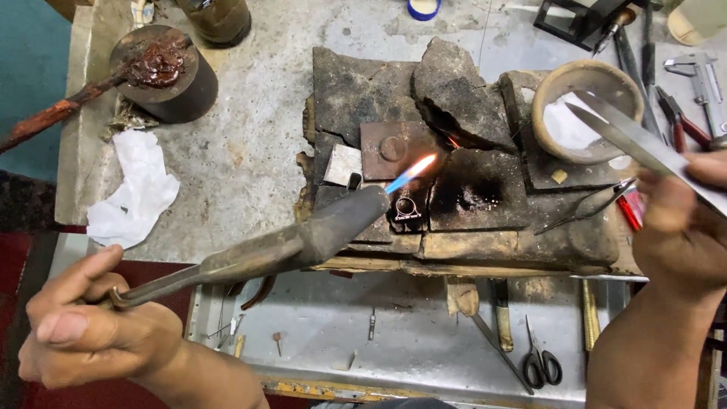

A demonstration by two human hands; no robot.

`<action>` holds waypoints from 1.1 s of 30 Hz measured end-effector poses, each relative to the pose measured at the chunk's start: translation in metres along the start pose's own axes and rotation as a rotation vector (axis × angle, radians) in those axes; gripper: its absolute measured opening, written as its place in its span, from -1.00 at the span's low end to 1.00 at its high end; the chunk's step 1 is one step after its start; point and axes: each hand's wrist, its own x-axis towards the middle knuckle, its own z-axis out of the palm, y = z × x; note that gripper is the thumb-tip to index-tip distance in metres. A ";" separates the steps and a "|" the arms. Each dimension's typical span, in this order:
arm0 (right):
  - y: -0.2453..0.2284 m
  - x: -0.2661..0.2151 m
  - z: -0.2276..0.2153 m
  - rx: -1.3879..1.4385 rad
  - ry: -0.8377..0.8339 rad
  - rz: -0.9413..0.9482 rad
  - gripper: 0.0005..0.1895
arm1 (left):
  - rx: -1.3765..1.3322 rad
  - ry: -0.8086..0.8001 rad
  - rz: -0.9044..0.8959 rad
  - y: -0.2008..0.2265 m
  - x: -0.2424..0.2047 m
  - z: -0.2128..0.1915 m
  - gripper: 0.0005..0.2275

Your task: Heating a metal ring with a blowtorch and adjusting its position with tweezers on a soldering block.

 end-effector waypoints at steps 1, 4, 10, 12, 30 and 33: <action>0.018 -0.023 -0.009 0.007 -0.005 -0.001 -0.77 | 0.009 0.001 -0.001 -0.002 0.001 -0.001 -0.28; 0.042 -0.079 -0.010 -0.257 -0.011 0.067 -0.43 | 0.056 -0.002 0.034 -0.014 0.008 -0.011 -0.27; -0.027 -0.123 0.049 0.392 0.267 0.387 -0.25 | 0.060 -0.078 0.136 -0.032 0.014 -0.029 -0.30; -0.056 -0.109 0.063 0.655 0.240 0.264 -0.38 | -0.001 -0.050 0.092 -0.033 0.012 -0.027 -0.31; -0.075 -0.086 0.070 0.525 -0.062 -0.168 -0.73 | 0.084 -0.079 0.101 -0.035 0.007 -0.018 -0.24; -0.067 -0.094 0.063 0.486 -0.113 -0.136 -0.72 | 0.074 -0.078 0.159 -0.036 0.008 -0.017 -0.29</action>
